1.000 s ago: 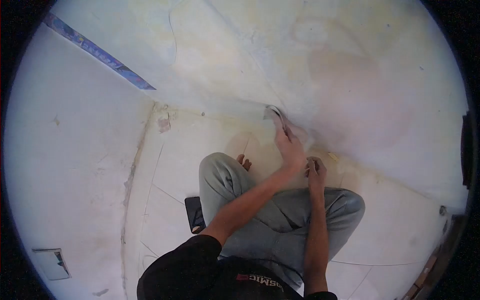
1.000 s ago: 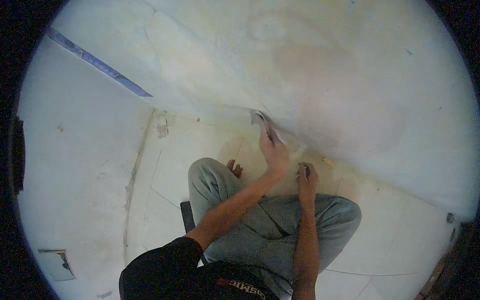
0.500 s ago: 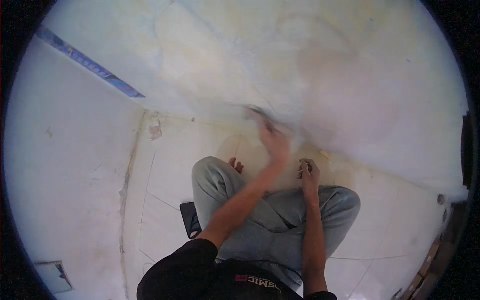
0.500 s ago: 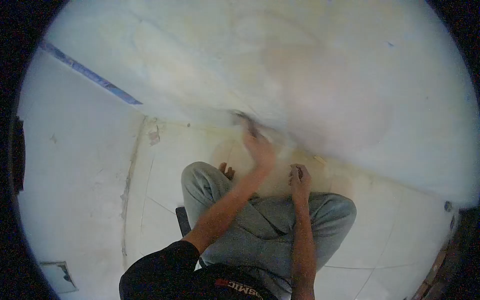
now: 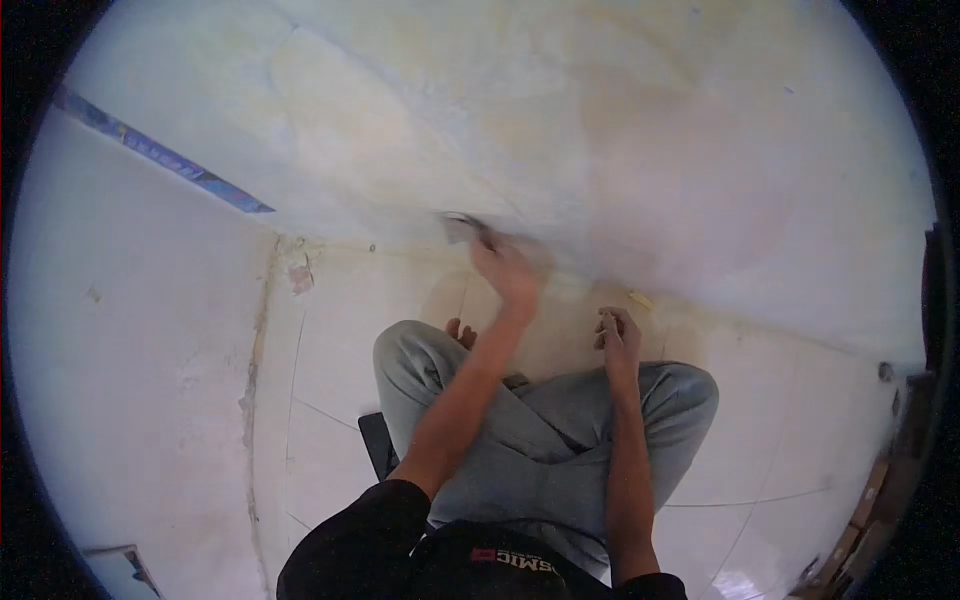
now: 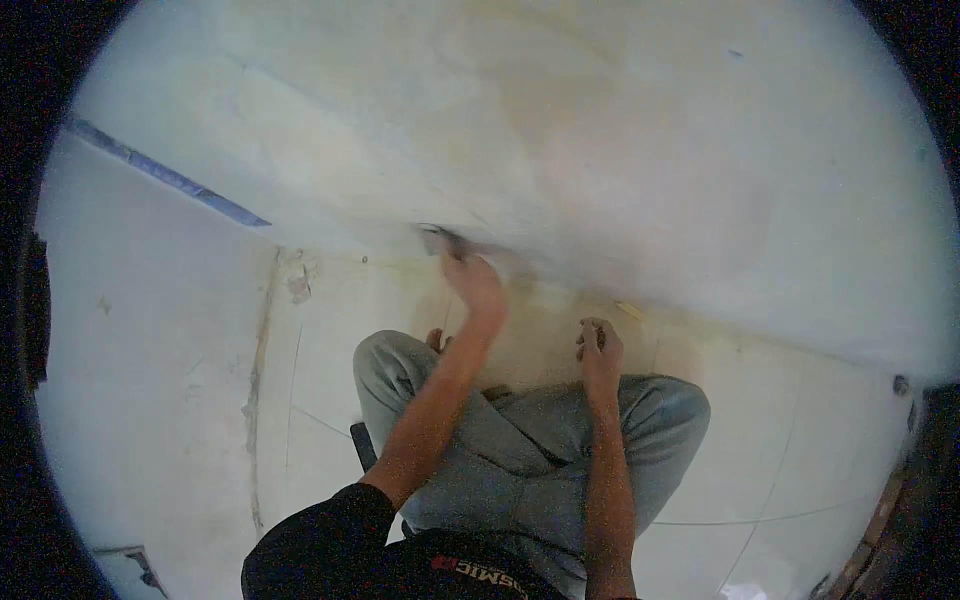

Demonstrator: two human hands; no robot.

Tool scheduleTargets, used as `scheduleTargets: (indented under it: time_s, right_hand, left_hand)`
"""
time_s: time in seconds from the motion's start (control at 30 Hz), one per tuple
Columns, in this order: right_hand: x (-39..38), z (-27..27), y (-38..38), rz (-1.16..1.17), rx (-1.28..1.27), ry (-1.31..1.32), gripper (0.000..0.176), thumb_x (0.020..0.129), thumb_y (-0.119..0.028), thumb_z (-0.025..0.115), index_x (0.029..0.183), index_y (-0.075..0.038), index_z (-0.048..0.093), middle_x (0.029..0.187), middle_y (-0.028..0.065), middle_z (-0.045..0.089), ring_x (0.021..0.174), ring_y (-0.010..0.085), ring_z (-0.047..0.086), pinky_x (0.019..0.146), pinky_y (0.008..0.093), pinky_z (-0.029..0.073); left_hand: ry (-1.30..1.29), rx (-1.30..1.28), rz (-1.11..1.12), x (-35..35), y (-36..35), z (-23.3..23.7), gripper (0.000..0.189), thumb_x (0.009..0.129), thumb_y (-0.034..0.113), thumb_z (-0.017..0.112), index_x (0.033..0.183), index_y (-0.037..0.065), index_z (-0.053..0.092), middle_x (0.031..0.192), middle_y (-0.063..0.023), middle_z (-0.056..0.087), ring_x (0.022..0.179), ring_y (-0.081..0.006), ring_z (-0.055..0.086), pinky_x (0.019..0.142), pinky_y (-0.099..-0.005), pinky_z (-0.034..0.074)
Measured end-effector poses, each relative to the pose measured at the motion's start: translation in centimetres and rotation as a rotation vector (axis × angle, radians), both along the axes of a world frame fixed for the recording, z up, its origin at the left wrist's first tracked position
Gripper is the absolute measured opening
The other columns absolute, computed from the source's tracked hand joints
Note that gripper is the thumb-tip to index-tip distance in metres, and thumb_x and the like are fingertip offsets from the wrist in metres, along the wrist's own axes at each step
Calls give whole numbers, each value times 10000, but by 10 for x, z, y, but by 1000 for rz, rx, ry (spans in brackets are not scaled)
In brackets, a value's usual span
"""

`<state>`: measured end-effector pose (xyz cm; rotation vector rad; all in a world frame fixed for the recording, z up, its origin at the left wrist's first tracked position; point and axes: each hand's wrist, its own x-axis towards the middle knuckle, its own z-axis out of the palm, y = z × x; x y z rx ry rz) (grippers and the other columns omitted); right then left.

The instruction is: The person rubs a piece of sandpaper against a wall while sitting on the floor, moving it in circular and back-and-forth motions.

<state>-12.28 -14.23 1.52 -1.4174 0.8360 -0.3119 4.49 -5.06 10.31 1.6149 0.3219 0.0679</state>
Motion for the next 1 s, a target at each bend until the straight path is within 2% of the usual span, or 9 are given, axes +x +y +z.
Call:
scheduleTargets:
  time_s: [0.1, 0.27, 0.57, 0.63, 0.7, 0.8, 0.87, 0.93, 1.0]
  right_hand:
    - [3, -5, -4, -42, -23, -65, 223, 983, -212, 556, 1029, -14, 647, 733, 42, 583, 589, 102, 533, 540, 275, 436]
    - [15, -22, 6, 26, -1, -66, 227, 977, -213, 562, 1036, -9, 644, 727, 47, 588, 585, 109, 545, 533, 282, 438]
    - [11, -9, -1, 0, -1, -32, 206, 998, -183, 526, 1030, -14, 638, 744, 26, 563, 572, 81, 516, 521, 252, 432]
    - [17, -11, 2, 16, -7, -50, 203, 991, -179, 535, 1036, -13, 641, 737, 36, 574, 575, 94, 525, 528, 263, 436]
    - [18, -15, 9, 26, -8, -62, 201, 983, -175, 544, 1041, -11, 644, 729, 46, 585, 577, 106, 533, 536, 275, 439]
    - [5, -19, 8, 56, -63, 17, 213, 991, -192, 539, 1031, -9, 640, 756, 31, 564, 573, 84, 516, 520, 255, 432]
    - [2, -13, 3, 24, -4, 10, 213, 983, -186, 542, 1038, -4, 638, 753, 54, 590, 603, 104, 538, 549, 274, 444]
    - [6, -11, -2, -13, -3, -8, 220, 982, -191, 542, 1041, -1, 636, 757, 57, 595, 613, 106, 544, 553, 277, 446]
    - [7, -12, -3, -26, 0, -30, 226, 982, -195, 542, 1043, 2, 635, 760, 59, 600, 623, 108, 550, 557, 280, 449]
  left_hand:
    - [-312, -160, 104, 42, 17, -60, 415, 908, -73, 420, 1315, -148, 429, 1204, -190, 586, 950, -271, 544, 912, -339, 421]
    - [-466, 347, 96, -23, -27, -54, 438, 920, -56, 446, 1353, -115, 416, 1204, -190, 596, 1016, -267, 551, 949, -329, 398]
    - [-20, -28, 28, 27, 22, -10, 373, 932, -31, 421, 1288, -128, 477, 1203, -208, 611, 1095, -280, 554, 1008, -359, 376]
    - [-144, 266, -103, 8, 0, -127, 312, 933, 15, 455, 1204, -128, 513, 1081, -241, 596, 998, -306, 583, 931, -383, 433]
    - [-515, 159, 7, -46, -30, -23, 317, 936, 16, 461, 1216, -123, 510, 1112, -252, 607, 1054, -336, 587, 957, -378, 427]
    - [-215, 104, -71, -24, -14, -28, 521, 951, -36, 386, 1467, -56, 318, 1439, -205, 460, 1265, -273, 493, 1064, -332, 353]
    - [-104, 144, 106, 36, 14, -95, 474, 950, -38, 364, 1423, -64, 365, 1293, -164, 544, 1052, -246, 559, 926, -338, 451]
    - [-182, -353, 81, 49, 31, -15, 432, 945, -40, 350, 1370, -56, 422, 1205, -121, 547, 913, -207, 532, 809, -341, 481]
    - [-174, -159, 43, 40, 25, -47, 429, 948, -38, 356, 1371, -58, 421, 1216, -121, 545, 921, -206, 536, 816, -333, 470]
